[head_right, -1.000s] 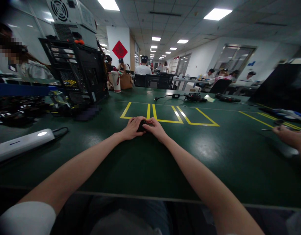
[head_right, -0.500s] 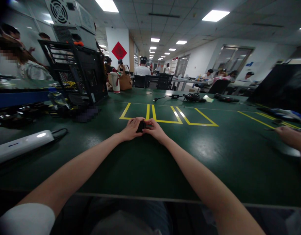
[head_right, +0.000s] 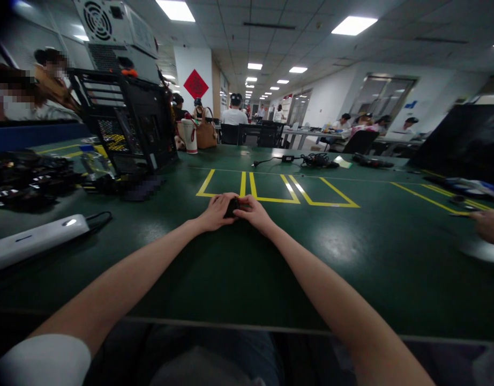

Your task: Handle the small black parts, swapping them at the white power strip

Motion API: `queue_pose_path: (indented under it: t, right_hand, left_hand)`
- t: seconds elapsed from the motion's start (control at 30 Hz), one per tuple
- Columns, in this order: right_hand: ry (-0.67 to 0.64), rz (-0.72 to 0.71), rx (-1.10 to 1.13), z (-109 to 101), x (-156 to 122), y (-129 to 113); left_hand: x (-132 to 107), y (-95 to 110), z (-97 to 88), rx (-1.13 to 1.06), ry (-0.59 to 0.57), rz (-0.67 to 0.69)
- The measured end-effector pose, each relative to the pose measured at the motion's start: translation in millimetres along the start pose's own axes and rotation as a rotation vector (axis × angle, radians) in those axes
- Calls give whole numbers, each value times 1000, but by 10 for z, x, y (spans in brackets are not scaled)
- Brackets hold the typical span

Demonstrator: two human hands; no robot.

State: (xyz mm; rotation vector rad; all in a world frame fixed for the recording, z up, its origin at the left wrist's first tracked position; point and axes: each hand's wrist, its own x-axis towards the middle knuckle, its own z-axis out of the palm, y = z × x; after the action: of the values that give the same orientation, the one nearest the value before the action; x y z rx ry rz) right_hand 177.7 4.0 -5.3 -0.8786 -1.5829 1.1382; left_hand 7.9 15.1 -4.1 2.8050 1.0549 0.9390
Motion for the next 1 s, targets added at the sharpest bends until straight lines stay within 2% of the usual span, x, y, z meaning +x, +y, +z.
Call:
queue_pose_path:
  t: [0.37, 0.43, 0.63, 0.87, 1.0]
  right_hand:
    - [66, 62, -30, 16, 18, 27]
    - [49, 76, -26, 4, 19, 25]
    - [-45, -3, 22, -13, -12, -2]
    - [66, 13, -3, 29, 5, 12]
    - [32, 68, 27, 18, 20, 18]
  left_hand:
    - [-5, 21, -21, -5, -6, 2]
    - [-5, 14, -14, -6, -3, 7]
    - [0, -8, 17, 0, 6, -6]
    - [1, -29, 33, -3, 14, 5]
    - [-3, -13, 15, -10, 15, 1]
